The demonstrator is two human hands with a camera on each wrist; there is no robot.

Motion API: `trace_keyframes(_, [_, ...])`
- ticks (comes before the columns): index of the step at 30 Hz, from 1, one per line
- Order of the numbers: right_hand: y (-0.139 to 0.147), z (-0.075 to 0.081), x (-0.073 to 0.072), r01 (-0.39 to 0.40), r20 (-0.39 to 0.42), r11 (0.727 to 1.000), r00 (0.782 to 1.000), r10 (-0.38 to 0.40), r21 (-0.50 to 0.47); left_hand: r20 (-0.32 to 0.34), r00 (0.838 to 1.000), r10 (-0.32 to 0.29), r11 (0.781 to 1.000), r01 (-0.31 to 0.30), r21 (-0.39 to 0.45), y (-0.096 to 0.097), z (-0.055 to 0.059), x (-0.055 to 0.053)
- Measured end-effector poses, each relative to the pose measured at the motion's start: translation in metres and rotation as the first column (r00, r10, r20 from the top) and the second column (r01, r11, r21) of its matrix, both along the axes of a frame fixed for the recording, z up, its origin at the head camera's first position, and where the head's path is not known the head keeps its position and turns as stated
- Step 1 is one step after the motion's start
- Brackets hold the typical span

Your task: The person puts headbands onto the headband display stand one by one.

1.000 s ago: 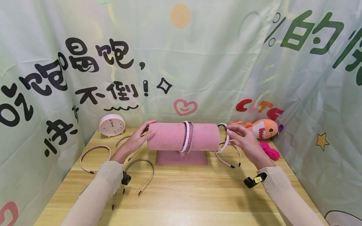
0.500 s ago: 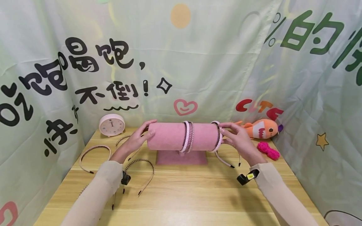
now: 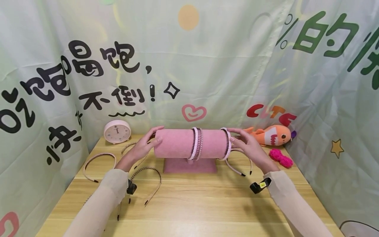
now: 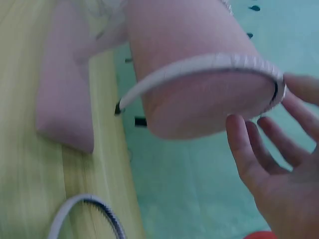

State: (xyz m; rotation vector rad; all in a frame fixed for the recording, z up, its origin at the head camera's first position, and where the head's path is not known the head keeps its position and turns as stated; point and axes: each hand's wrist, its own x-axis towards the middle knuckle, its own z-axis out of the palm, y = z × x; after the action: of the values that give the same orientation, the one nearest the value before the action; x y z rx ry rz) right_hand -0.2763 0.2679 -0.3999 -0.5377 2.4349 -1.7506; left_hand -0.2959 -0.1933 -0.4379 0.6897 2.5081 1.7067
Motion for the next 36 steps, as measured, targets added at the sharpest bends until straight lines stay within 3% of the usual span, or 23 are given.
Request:
trace_keyframes(6, [0.009,-0.001,0.001,-0.113,-0.027,0.989,0.993,0.116,0.09,0.004,1.0,0.002,1.0,-0.002,-0.004,0.0,0.0,0.0])
trace_keyframes(17, [0.007,0.001,-0.003,-0.186,-0.101,0.967,0.974,0.205,0.174,-0.002,1.0,0.0,1.0,0.0,-0.002,0.0,-0.002,-0.001])
trace_keyframes(24, [0.006,0.001,-0.006,-0.192,-0.106,0.968,0.972,0.21,0.16,0.0,1.0,0.003,1.0,-0.003,-0.002,-0.001,-0.001,-0.001])
trace_keyframes(36, [-0.002,-0.002,-0.013,-0.138,-0.188,0.972,0.966,0.174,0.192,-0.01,1.0,-0.005,1.0,0.005,0.009,0.0,-0.003,-0.003])
